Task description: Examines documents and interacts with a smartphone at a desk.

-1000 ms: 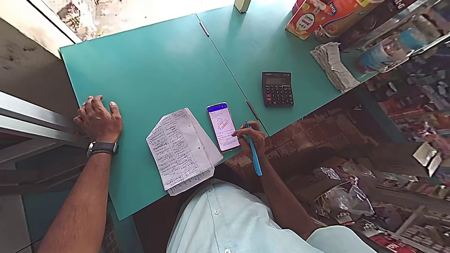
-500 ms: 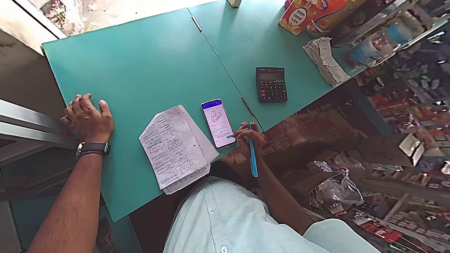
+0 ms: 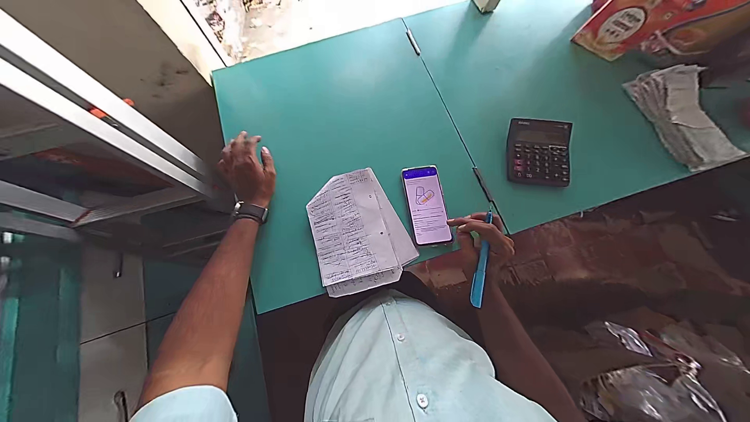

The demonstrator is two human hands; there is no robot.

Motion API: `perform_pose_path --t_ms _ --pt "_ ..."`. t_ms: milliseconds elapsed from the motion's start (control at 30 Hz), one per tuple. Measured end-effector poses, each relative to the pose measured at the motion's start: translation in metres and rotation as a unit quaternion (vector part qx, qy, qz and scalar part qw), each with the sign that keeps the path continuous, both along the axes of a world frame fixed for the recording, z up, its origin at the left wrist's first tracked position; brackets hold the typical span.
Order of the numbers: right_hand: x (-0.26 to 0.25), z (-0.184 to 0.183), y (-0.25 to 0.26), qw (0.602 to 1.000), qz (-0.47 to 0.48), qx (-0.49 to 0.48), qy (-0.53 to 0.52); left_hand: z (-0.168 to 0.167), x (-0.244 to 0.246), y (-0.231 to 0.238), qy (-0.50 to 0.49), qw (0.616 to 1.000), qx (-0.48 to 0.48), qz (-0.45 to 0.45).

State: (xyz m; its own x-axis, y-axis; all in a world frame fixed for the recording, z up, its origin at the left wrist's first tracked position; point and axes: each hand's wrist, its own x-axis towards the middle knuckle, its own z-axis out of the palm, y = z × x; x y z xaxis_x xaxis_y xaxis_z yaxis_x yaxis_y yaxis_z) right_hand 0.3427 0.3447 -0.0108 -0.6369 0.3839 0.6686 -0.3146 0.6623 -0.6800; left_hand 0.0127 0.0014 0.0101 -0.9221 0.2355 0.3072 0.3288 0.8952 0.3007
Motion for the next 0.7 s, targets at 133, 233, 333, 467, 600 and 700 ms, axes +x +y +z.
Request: perform_pose_path --t_ms 133,233,333,467,600,700 --pt "-0.002 0.031 -0.033 0.965 -0.145 0.033 -0.214 0.014 0.061 0.02 -0.055 0.986 0.014 -0.157" --pt "-0.006 0.042 -0.057 0.897 -0.173 0.107 -0.393 0.011 0.117 0.037 -0.053 0.968 -0.03 -0.243" --pt "-0.009 0.032 -0.064 0.882 -0.176 0.145 -0.412 0.002 0.154 0.037 -0.048 0.965 -0.068 -0.249" --pt "-0.023 0.035 -0.033 0.892 -0.157 0.125 -0.405 0.0 0.187 0.031 -0.06 0.975 -0.064 -0.204" --pt "-0.039 0.049 -0.016 0.938 -0.113 0.078 -0.319 -0.007 0.219 0.035 -0.039 0.984 -0.04 -0.167" --pt "-0.064 0.063 -0.052 0.986 0.019 -0.13 -0.105 -0.014 0.235 0.046 -0.021 0.989 -0.026 -0.147"
